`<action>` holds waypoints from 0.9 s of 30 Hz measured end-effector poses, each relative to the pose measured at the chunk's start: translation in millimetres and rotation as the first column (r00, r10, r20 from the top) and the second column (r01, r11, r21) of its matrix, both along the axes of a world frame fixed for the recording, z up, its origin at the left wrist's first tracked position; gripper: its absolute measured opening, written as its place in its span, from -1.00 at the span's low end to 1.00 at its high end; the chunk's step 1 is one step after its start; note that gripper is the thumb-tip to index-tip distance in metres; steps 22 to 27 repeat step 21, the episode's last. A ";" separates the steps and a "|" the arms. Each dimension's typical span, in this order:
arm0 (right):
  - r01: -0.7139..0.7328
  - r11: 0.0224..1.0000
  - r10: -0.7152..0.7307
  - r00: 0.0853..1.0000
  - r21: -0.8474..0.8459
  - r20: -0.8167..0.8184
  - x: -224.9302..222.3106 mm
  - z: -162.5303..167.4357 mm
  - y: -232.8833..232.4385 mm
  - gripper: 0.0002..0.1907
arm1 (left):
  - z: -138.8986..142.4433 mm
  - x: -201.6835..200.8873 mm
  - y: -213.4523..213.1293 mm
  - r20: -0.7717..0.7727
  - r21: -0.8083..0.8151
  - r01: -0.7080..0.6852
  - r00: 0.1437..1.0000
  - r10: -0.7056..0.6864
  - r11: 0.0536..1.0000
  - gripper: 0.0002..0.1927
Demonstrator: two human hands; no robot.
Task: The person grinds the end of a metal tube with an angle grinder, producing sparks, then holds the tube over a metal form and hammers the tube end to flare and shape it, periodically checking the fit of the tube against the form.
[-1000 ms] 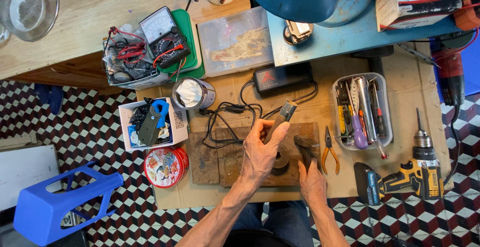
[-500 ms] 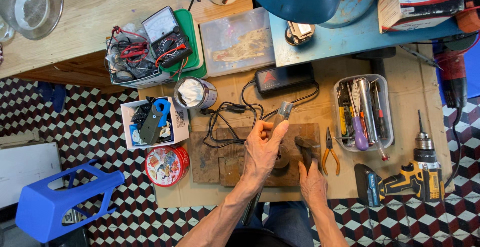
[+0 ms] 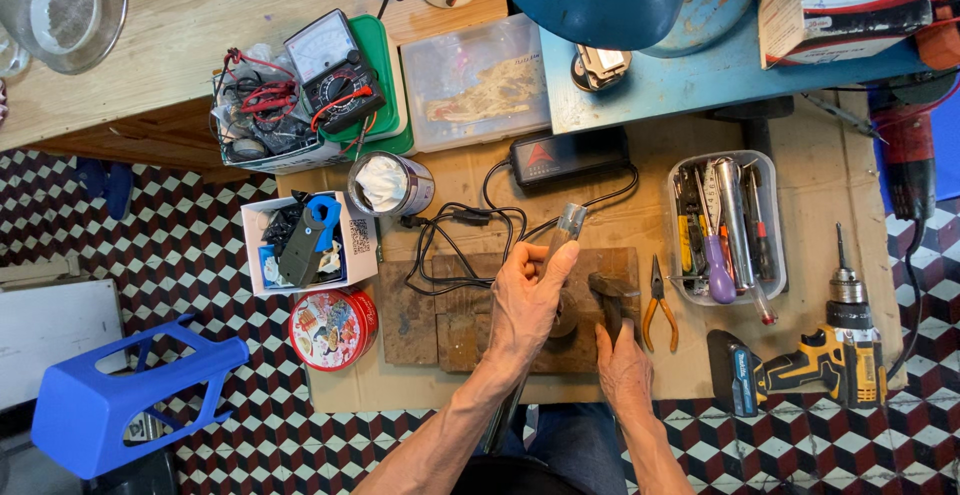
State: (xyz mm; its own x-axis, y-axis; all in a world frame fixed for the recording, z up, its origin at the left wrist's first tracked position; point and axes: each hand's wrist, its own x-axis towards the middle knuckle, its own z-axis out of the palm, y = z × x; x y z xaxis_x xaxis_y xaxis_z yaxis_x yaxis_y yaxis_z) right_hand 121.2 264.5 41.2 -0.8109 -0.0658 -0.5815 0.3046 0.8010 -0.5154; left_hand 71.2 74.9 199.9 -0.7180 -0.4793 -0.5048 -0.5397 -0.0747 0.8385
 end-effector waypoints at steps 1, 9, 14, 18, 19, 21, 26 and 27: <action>-0.001 1.000 0.001 1.000 0.001 -0.009 0.2 -0.3 0.0 -0.63 | -0.8 -0.1 0.3 -0.001 -0.017 0.001 1.000 -0.001 1.000 -0.46; -0.014 1.000 0.014 0.999 0.006 -0.049 3.1 -8.0 2.8 -0.63 | -10.2 0.8 4.7 -0.050 0.014 -0.040 0.998 0.041 0.999 -0.46; -0.017 1.000 0.018 0.999 0.021 -0.039 2.3 -10.9 3.5 -0.61 | -16.2 1.5 7.1 -0.058 -0.006 -0.068 0.996 0.068 0.998 -0.48; -0.022 0.999 0.023 1.000 0.039 -0.012 4.1 -11.9 4.4 -0.60 | -18.0 2.1 7.2 -0.025 0.093 -0.117 0.992 0.120 0.989 -0.51; -0.027 0.999 0.027 1.000 0.047 -0.010 4.0 -12.5 4.5 -0.60 | -17.7 2.2 7.4 0.007 0.133 -0.135 0.991 0.135 0.982 -0.52; -0.030 0.998 0.029 0.999 0.050 0.030 2.9 -13.4 5.2 -0.60 | -16.5 1.9 7.2 0.002 0.141 -0.135 0.991 0.136 0.981 -0.52; -0.030 0.998 0.029 0.999 0.050 0.030 2.9 -13.4 5.2 -0.60 | -16.5 1.9 7.2 0.002 0.141 -0.135 0.991 0.136 0.981 -0.52; -0.030 0.998 0.029 0.999 0.050 0.030 2.9 -13.4 5.2 -0.60 | -16.5 1.9 7.2 0.002 0.141 -0.135 0.991 0.136 0.981 -0.52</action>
